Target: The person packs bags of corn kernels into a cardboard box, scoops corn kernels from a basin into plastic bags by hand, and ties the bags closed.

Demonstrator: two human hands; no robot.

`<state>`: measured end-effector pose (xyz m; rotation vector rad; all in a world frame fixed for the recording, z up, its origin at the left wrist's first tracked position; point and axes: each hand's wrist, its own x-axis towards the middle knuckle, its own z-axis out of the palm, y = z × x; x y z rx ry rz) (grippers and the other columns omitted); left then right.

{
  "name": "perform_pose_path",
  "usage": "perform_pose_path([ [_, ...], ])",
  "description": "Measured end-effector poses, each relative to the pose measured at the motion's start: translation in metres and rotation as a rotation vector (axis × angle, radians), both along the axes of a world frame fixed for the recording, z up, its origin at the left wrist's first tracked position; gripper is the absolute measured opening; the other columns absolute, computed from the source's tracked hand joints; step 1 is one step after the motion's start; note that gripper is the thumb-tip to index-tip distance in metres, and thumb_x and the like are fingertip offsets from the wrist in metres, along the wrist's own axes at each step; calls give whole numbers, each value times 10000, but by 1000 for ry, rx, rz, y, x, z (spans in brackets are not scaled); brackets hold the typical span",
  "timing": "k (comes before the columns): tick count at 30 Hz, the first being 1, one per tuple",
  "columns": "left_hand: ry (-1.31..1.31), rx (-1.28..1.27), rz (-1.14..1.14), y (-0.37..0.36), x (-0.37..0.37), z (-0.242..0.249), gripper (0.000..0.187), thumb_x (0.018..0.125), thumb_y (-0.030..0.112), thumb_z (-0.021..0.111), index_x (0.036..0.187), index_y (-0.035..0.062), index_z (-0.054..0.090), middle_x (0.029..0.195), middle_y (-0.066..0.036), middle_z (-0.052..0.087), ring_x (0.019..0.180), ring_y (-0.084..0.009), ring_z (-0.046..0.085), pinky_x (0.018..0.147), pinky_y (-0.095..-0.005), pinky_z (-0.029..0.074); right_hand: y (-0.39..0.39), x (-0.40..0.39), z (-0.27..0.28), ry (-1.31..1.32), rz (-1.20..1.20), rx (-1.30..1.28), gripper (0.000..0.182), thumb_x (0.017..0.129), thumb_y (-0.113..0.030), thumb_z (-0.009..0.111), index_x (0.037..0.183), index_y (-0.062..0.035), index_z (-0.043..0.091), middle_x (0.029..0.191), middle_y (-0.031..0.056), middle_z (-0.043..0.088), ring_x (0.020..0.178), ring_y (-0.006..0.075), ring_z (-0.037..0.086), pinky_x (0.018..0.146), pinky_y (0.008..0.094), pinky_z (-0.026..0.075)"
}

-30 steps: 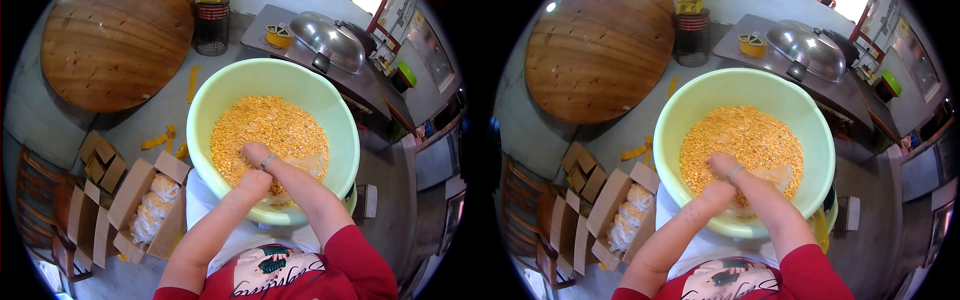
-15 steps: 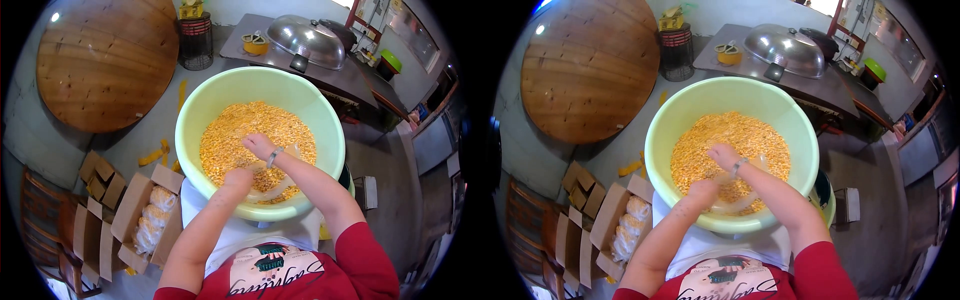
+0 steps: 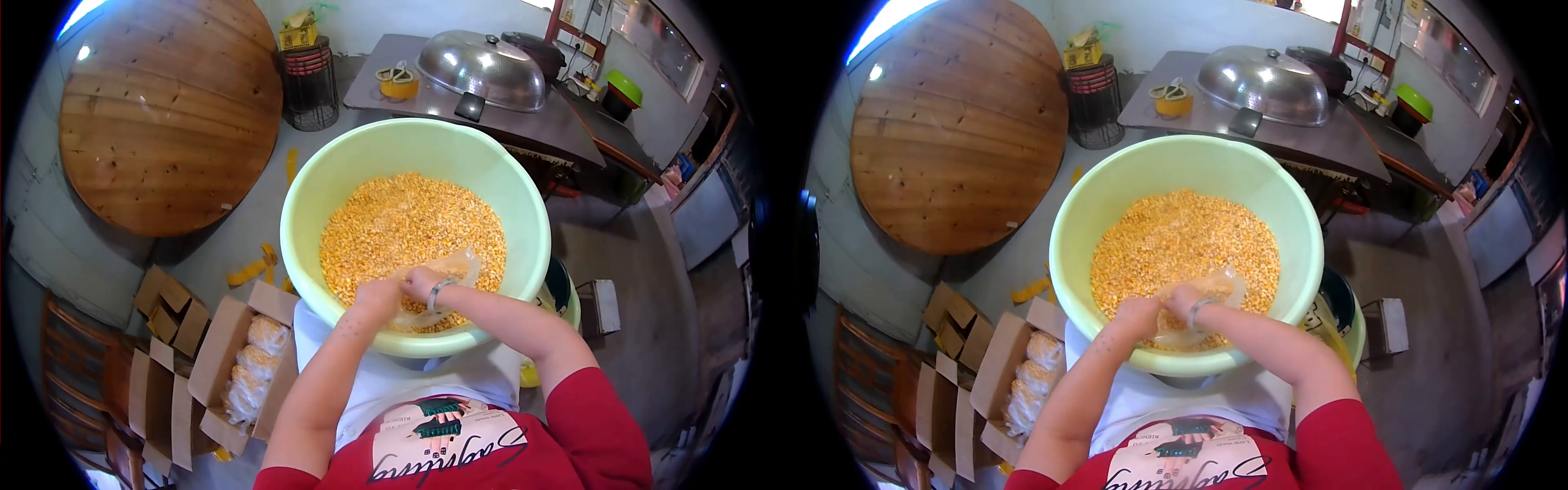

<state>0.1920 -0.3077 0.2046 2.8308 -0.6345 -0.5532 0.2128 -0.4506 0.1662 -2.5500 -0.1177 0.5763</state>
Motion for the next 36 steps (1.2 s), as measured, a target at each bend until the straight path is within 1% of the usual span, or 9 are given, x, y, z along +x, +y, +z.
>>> perform_pose_path([
  [6, 30, 8, -1, 1, -3, 4, 200, 697, 78, 553, 882, 62, 629, 887, -154, 632, 859, -294, 613, 732, -387, 496, -3, 1, 17, -126, 268, -61, 243, 742, -227, 553, 937, -124, 655, 857, 162, 636, 767, 312, 609, 711, 384, 479],
  [9, 18, 43, -41, 1, -4, 5, 181, 749, 128, 543, 883, 58, 643, 887, -137, 640, 855, -272, 622, 720, -374, 501, -15, -7, 50, -178, 301, -173, 344, 734, -124, 539, 1071, -76, 590, 885, 150, 631, 834, 304, 598, 757, 369, 475],
  [12, -9, 43, -63, 1, -5, 5, 179, 767, 136, 534, 874, 55, 651, 872, -131, 645, 840, -264, 628, 707, -371, 505, -49, -13, 59, -501, 451, -90, 376, 722, -86, 535, 1096, -83, 574, 879, 150, 625, 844, 318, 593, 771, 371, 471],
  [16, 5, 26, -94, -1, -3, -3, 177, 737, 98, 522, 882, 57, 614, 877, -149, 634, 832, -296, 619, 698, -399, 495, -93, -2, 16, -381, 303, -327, 330, 724, -64, 524, 1046, -69, 590, 826, 130, 630, 827, 306, 600, 772, 371, 471],
  [21, -25, -53, -60, -1, -4, -4, 158, 752, 111, 514, 865, 50, 606, 850, -145, 637, 810, -296, 622, 673, -404, 496, -83, 19, 29, -237, 290, -210, 263, 722, -37, 517, 959, -75, 624, 886, 135, 630, 854, 262, 604, 768, 352, 470],
  [24, -50, -69, -63, -1, -6, 5, 137, 758, 101, 519, 845, 48, 611, 795, -122, 639, 768, -274, 630, 644, -379, 501, -55, 31, 61, 10, 175, 185, 230, 733, -48, 502, 921, -65, 635, 860, 128, 636, 821, 266, 607, 757, 349, 473],
  [27, -56, -66, -93, 0, -4, 3, 124, 761, 89, 523, 829, 51, 620, 777, -110, 641, 749, -260, 634, 630, -363, 505, -33, 55, 48, -358, 227, 84, 228, 746, -57, 485, 914, -60, 639, 837, 134, 635, 814, 263, 608, 758, 343, 474],
  [32, -42, -87, -108, 2, -2, 1, 118, 755, 89, 532, 810, 57, 632, 778, -112, 641, 744, -252, 637, 621, -364, 509, 6, 79, 7, -254, 261, -159, 500, 795, -328, 579, 1240, -142, 446, 1169, 138, 479, 1035, 287, 501, 849, 370, 436],
  [36, -83, -129, -116, 3, -3, -4, 121, 751, 97, 525, 790, 56, 631, 763, -127, 639, 729, -263, 638, 609, -369, 509, 30, 70, -15, -337, 233, -215, 407, 797, -356, 534, 1127, -119, 511, 1083, 123, 493, 1036, 292, 485, 845, 416, 430],
])
